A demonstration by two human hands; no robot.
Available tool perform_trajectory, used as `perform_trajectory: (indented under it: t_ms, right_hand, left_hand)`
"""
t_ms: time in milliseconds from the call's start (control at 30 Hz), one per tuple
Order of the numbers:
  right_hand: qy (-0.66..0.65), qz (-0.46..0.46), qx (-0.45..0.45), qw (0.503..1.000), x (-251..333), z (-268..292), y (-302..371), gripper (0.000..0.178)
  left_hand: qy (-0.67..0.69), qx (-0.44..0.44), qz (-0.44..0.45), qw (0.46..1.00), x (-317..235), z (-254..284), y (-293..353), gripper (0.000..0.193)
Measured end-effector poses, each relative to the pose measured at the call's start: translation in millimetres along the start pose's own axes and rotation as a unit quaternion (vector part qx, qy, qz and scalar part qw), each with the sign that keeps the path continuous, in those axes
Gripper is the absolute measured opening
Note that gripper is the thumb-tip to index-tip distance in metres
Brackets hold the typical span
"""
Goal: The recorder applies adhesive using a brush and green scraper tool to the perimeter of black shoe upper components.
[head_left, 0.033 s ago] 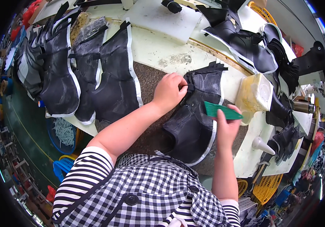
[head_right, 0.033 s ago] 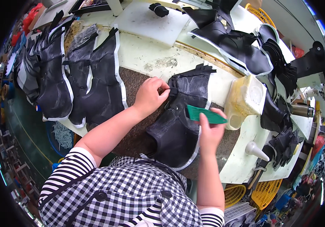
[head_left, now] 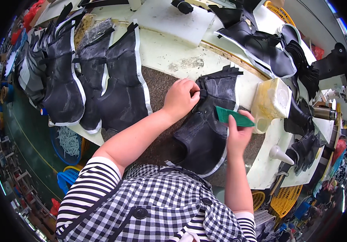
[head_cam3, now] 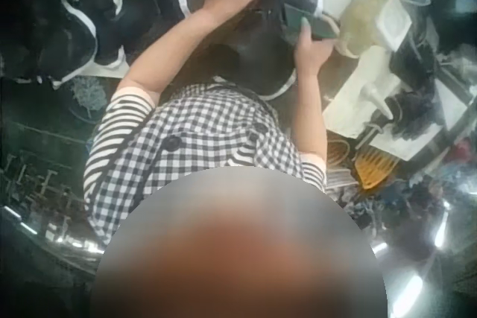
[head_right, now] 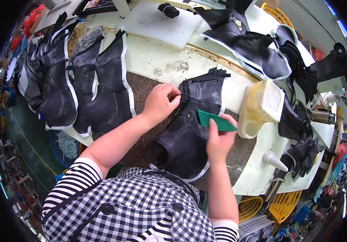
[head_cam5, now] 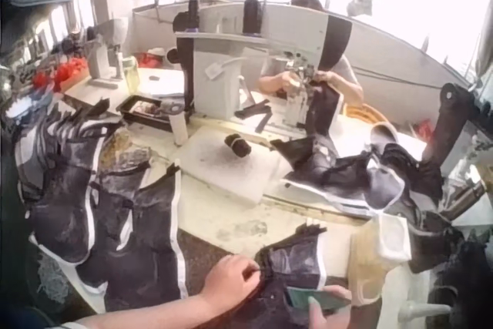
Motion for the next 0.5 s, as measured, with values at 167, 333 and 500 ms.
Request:
perform_trajectory:
  t_ms: [167,333,500]
  right_hand:
    - [0.420,0.234,0.208,0.852,25,-90,32,0.030]
    - [0.385,0.277,0.250,0.844,24,-93,36,0.031]
    - [0.360,0.247,0.138,0.889,24,-71,14,0.031]
  left_hand:
    - [0.147,0.011,0.110,0.983,26,-16,3,0.012]
    - [0.267,0.015,0.124,0.956,42,-31,6,0.013]
    - [0.350,0.003,0.131,0.928,41,-40,6,0.015]
Point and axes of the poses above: each hand's wrist, its own y-axis away from the middle knuckle, its own z-axis out of the back of the hand, x = y × z, the point moved 10 cm from there along -y, towards the middle knuckle, and after that the axes turned 12 degrees about x, right-handed, at the moved point
